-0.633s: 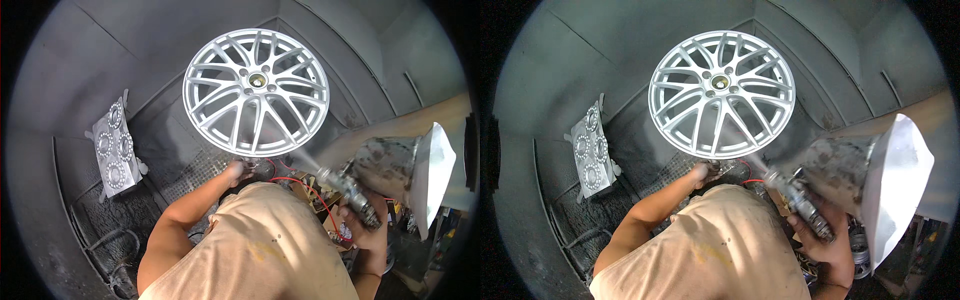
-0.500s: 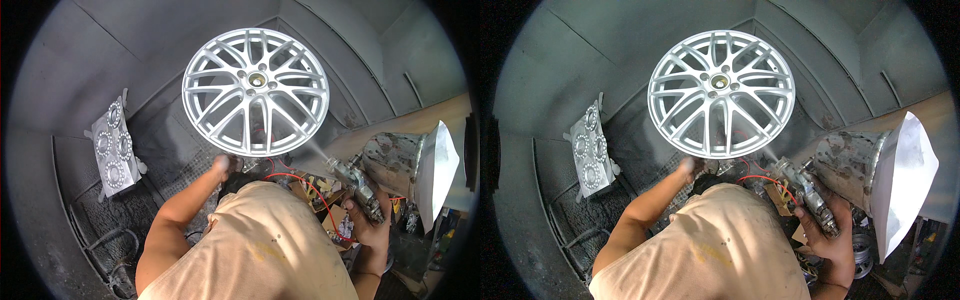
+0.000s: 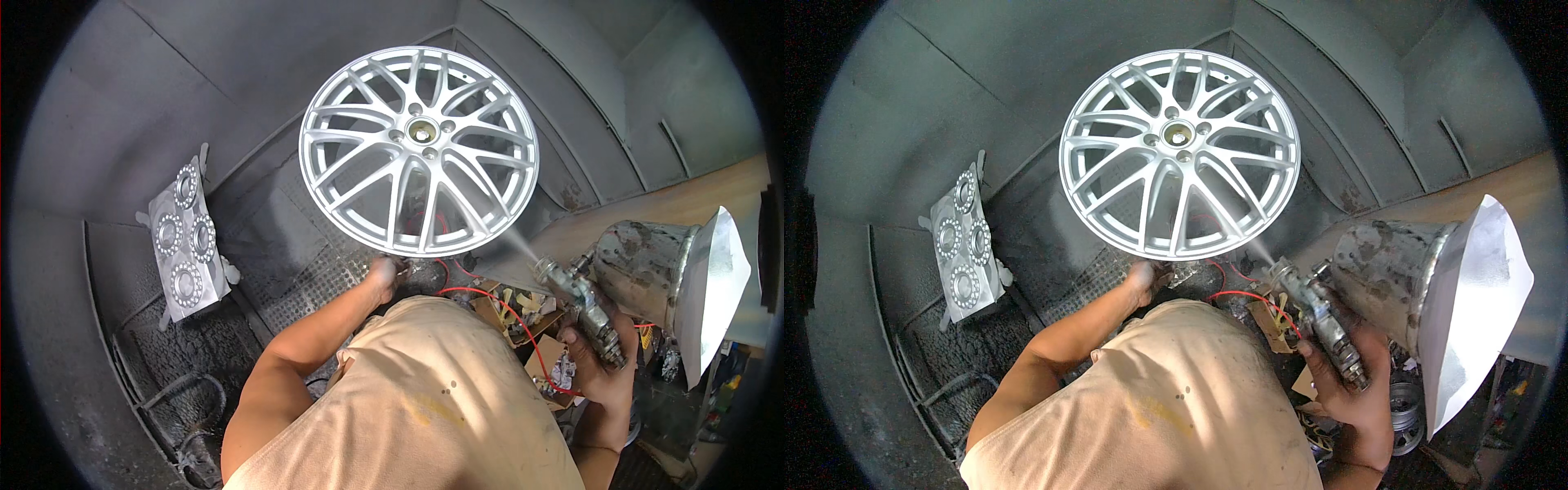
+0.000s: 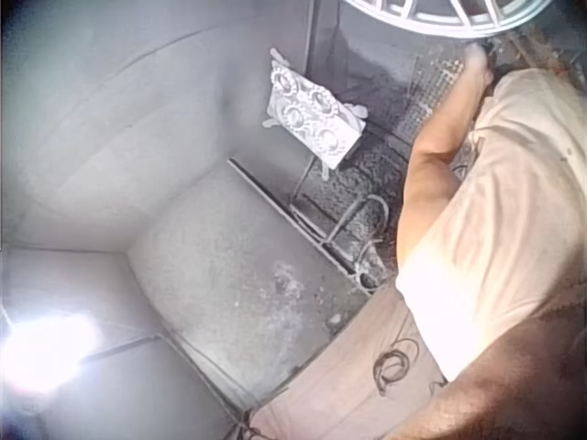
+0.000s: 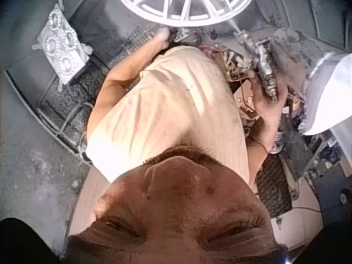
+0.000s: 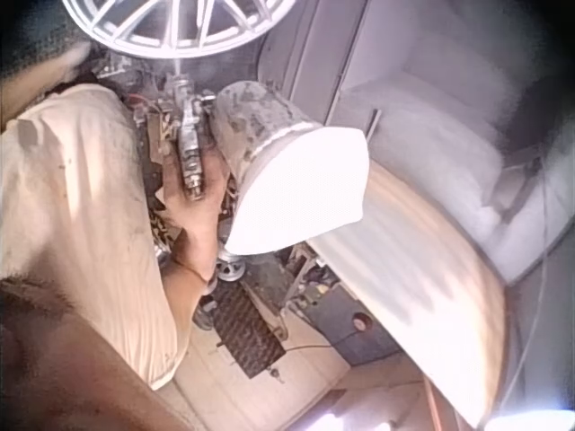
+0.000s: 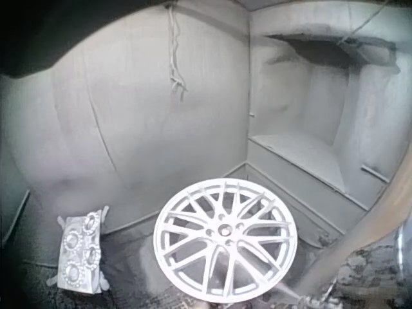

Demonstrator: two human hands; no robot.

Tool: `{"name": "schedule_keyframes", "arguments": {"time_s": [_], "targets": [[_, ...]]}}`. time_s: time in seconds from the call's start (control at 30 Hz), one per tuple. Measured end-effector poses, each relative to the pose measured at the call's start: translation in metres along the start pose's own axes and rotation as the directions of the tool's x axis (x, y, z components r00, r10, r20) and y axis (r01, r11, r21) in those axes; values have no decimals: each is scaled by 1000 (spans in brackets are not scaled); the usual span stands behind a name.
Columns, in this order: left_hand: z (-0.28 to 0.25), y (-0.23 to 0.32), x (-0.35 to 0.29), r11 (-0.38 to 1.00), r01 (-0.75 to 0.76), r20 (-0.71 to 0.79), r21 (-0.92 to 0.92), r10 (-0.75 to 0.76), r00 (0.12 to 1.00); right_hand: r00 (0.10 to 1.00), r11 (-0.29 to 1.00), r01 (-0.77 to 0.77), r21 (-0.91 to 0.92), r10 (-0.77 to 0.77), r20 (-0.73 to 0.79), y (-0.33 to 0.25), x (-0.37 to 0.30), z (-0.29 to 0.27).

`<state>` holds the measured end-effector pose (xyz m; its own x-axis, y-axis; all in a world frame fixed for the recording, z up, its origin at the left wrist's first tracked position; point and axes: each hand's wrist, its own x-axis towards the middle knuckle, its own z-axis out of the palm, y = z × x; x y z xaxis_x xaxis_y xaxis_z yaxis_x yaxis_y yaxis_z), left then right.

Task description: Apply paint to a car wheel rim using a spray gun in a paint booth.

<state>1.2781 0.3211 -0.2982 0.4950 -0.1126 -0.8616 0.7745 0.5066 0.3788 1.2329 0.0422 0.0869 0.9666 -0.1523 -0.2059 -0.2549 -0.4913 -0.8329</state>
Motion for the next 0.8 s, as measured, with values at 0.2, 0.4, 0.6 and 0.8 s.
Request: {"name": "schedule_keyframes", "arguments": {"time_s": [0.2, 0.4, 0.6, 0.8], "targets": [[10, -44, -39, 978, 142, 89, 156, -157, 984, 952, 979, -184, 88, 155, 263, 9, -54, -48], [-25, -46, -28, 1000, -3, 35, 3, 3, 999, 961, 990, -139, 16, 131, 245, 9, -94, -65], [-7, -9, -34, 974, -228, -136, 3, 227, 964, 999, 996, -30, 80, 31, -22, 40, -107, -84], [17, -52, -56, 988, -125, 17, 87, 124, 992, 977, 996, 40, 74, -54, 205, 41, -134, -98]]}}
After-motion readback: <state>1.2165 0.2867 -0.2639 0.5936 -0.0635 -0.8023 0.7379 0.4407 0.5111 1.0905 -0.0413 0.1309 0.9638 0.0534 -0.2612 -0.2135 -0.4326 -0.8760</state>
